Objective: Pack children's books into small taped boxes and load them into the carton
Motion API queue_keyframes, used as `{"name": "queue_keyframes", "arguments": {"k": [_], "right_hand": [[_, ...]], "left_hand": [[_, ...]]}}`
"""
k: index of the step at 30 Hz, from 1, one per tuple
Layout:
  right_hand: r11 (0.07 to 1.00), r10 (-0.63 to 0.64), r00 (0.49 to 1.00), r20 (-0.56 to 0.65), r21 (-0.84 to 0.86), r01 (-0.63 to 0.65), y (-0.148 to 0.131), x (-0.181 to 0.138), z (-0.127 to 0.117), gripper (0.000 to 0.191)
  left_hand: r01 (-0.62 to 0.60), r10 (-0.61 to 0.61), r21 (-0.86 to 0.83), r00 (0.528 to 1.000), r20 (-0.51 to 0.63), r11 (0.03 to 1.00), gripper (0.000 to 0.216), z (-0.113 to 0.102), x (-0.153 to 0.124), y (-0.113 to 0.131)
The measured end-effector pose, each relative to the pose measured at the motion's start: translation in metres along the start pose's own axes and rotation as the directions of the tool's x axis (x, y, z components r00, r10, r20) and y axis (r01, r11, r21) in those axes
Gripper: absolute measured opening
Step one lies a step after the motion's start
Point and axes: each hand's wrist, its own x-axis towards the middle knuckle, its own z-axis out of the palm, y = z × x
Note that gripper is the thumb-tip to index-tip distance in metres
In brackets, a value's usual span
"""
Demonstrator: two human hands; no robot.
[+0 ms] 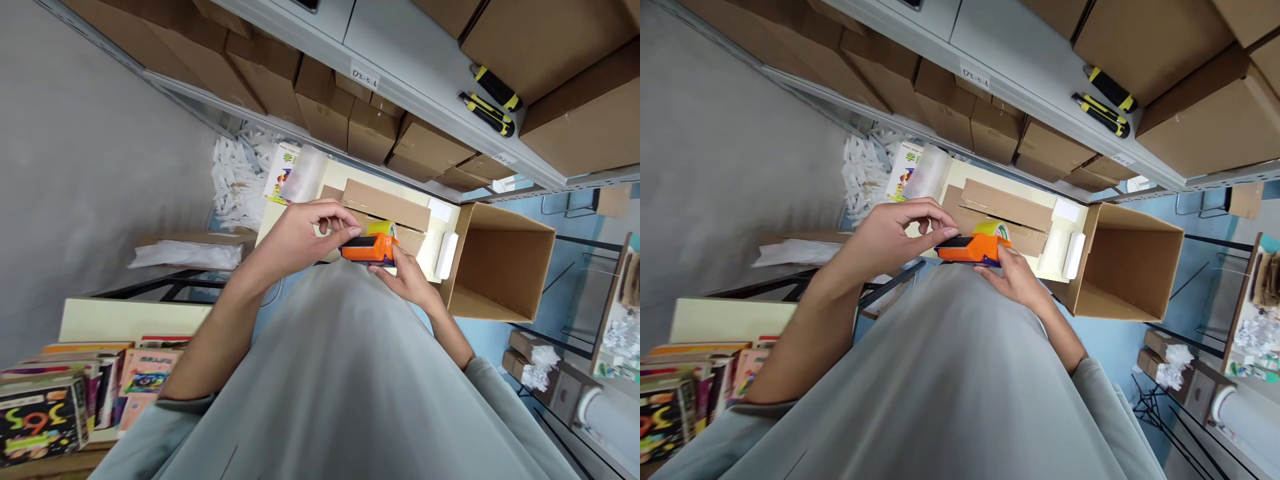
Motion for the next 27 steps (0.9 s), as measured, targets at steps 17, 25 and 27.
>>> {"name": "queue_keyframes", "arguments": {"k": [17, 25, 27], "right_hand": [[0.967, 0.234, 0.859, 0.456, -0.198, -0.159, -0.011, -0.012, -0.080, 0.049], [0.914, 0.388, 0.721, 0.574, -0.139, -0.382, -0.023, 0.058, -0.135, 0.059], [0.911, 0.400, 0.709, 0.581, -0.164, -0.379, -0.017, 0.079, -0.139, 0.058]], "left_hand": [[0.152, -0.152, -0.014, 0.980, -0.125, 0.988, 0.024, 0.017, -0.023, -0.062], [0.290, -0.422, -0.456, 0.880, -0.219, 0.841, 0.038, 0.030, 0.021, -0.128], [0.319, -0.484, -0.530, 0.850, -0.207, 0.786, 0.041, 0.037, 0.032, -0.141]]}}
